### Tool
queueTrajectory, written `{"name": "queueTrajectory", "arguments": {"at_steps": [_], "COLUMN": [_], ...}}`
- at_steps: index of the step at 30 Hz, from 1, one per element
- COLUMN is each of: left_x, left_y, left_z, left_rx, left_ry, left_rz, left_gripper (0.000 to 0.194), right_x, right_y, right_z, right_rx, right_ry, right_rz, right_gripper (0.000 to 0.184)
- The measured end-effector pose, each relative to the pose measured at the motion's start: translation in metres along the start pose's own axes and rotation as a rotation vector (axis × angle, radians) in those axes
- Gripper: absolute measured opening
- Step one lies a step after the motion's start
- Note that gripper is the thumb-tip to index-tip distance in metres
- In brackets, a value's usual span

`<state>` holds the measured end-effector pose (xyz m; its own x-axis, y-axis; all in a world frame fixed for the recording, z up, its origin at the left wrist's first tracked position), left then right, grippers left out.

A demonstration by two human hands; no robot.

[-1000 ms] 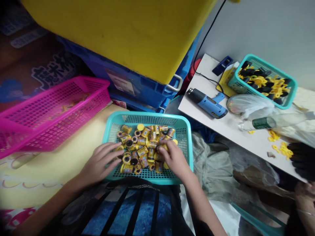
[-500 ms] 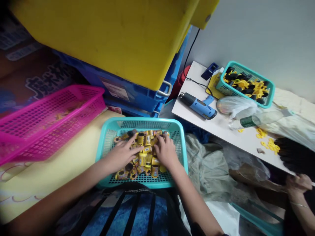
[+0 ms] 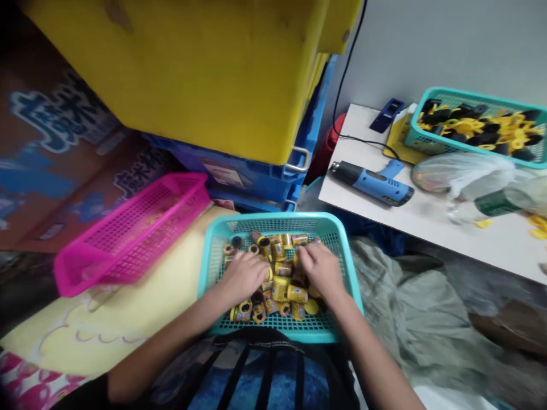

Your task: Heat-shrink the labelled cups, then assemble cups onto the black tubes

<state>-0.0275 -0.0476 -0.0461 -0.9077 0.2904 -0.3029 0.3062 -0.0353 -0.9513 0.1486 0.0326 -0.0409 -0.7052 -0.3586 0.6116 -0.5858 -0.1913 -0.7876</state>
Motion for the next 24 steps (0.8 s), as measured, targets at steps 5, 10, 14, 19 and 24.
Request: {"name": "queueTrajectory", "arguments": {"at_steps": [5, 10, 14, 19, 24], "left_x": [0.001, 0.021, 0.039, 0.036, 0.037], "left_y": [-0.010, -0.026, -0.017, -0.007, -0.002], "left_z": [0.003, -0.012, -0.025, -0.039, -0.055], "left_rx": [-0.045, -0.041, 0.225, 0.356, 0.402], "left_ry": [-0.009, -0.095, -0.194, -0.187, -0.174], "left_rz": [0.057, 0.102, 0.013, -0.009, 0.015], "left_gripper": [0.035, 0.030, 0.054, 0.045, 0.033], "right_x": [0.006, 0.013, -0.003, 0.011, 0.014], "right_y": [-0.017, -0.004, 0.003, 0.005, -0.012], "right_z": [0.014, 0.015, 0.030, 0.055, 0.083], "right_rx": [-0.073, 0.300, 0.337, 0.404, 0.349], "right_ry": [0.089, -0.010, 0.219, 0.219, 0.177], "right_rz": [-0.227, -0.059, 0.208, 0.205, -0.115], "right_gripper": [0.044, 0.031, 0.057, 0.056, 0.063]}}
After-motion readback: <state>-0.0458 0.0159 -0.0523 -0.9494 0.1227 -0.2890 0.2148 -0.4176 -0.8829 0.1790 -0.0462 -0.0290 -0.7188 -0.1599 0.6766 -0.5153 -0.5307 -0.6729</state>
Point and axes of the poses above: each hand's wrist, its own z-axis away from the middle knuckle, its own y-axis out of the palm, x = y × z, the point moved 5 cm from there along -z, towards the middle knuckle, and after that the axes turned 3 degrees about -z, right-handed, at the moved point
